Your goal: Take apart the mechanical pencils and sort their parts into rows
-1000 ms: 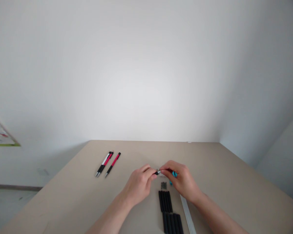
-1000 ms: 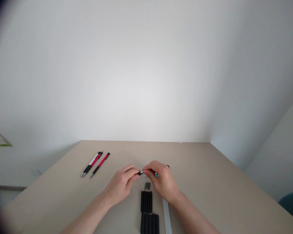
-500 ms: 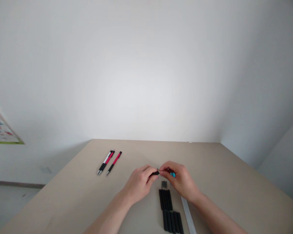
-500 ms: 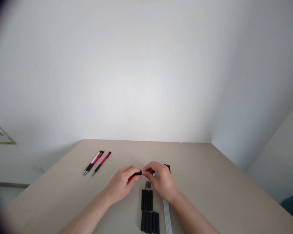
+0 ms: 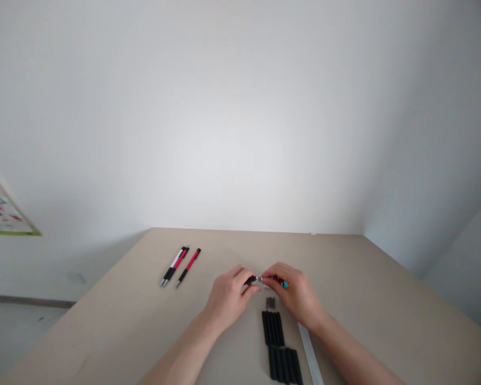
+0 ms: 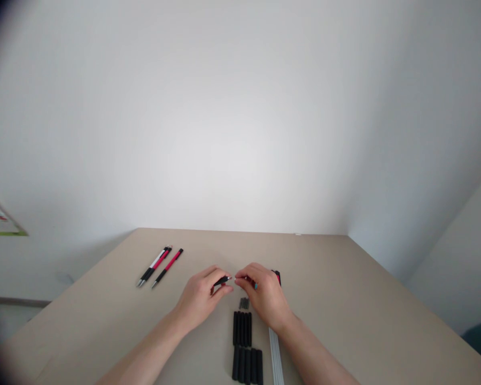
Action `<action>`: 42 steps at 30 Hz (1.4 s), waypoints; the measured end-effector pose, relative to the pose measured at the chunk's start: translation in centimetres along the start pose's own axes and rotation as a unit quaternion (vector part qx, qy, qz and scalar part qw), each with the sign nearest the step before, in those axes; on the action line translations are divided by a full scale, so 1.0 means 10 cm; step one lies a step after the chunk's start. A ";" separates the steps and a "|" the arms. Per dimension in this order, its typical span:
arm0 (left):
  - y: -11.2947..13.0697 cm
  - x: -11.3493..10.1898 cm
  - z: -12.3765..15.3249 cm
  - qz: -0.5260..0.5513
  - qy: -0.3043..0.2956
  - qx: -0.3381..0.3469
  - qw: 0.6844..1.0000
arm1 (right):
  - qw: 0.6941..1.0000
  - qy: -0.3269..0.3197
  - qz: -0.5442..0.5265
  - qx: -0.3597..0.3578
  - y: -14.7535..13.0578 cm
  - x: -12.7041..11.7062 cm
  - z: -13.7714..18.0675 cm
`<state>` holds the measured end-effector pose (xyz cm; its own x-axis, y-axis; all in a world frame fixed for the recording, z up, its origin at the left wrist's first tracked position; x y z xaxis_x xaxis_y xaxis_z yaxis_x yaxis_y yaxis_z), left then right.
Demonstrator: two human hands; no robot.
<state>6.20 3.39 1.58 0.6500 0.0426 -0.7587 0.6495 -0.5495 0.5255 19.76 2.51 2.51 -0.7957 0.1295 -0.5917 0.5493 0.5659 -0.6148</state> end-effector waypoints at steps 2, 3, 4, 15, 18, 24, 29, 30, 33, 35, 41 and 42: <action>0.00 0.02 -0.01 -0.008 0.002 0.001 1.000 | 1.000 -0.003 -0.005 0.006 -0.01 0.04 0.01; 0.01 0.02 -0.01 -0.013 0.003 0.001 1.000 | 1.000 -0.003 -0.007 0.009 0.00 0.05 0.01; 0.01 0.03 -0.01 -0.018 0.004 0.001 1.000 | 1.000 -0.003 -0.008 0.009 0.00 0.07 0.01; 0.12 -0.01 0.01 -0.051 -0.017 0.018 0.998 | 0.998 -0.005 -0.018 -0.058 -0.17 0.04 0.02; 0.12 -0.02 0.01 -0.060 -0.011 0.016 0.998 | 0.997 0.013 -0.024 -0.076 -0.22 0.01 0.01; 0.09 -0.02 0.00 -0.015 -0.007 -0.001 1.000 | 0.995 0.034 -0.091 -0.027 -0.20 0.00 0.02; -0.03 -0.02 -0.03 0.048 0.004 -0.046 0.998 | 0.945 0.149 -0.285 0.059 0.05 -0.16 0.03; -0.09 0.00 -0.04 0.066 0.002 -0.066 0.996 | 0.926 0.179 -0.323 0.075 0.12 -0.20 0.03; -0.27 0.07 -0.05 0.136 0.002 -0.137 0.981 | 0.870 0.266 -0.402 0.106 0.29 -0.34 0.05; -0.37 0.10 -0.06 0.171 0.020 -0.168 0.971 | 0.842 0.297 -0.435 0.118 0.35 -0.39 0.05; -0.45 0.10 -0.09 0.225 0.041 -0.188 0.955 | 0.832 0.275 -0.451 0.169 0.34 -0.34 0.05; -0.45 0.11 -0.09 0.238 0.037 -0.195 0.951 | 0.834 0.271 -0.450 0.171 0.33 -0.34 0.05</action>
<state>4.36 6.67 -1.28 0.9237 -0.0679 -0.3771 0.3618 -0.1697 0.9167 24.35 3.55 2.22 -0.8725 0.1780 0.4549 -0.3658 0.3793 -0.8499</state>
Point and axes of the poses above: each hand's wrist, its own z-axis away from the middle knuckle, its own x-axis out of the palm, y = z × x, the point moved 7 cm from there along -z, towards the middle knuckle, and after that the axes turned 5 degrees about -x, right-handed, at the moved point
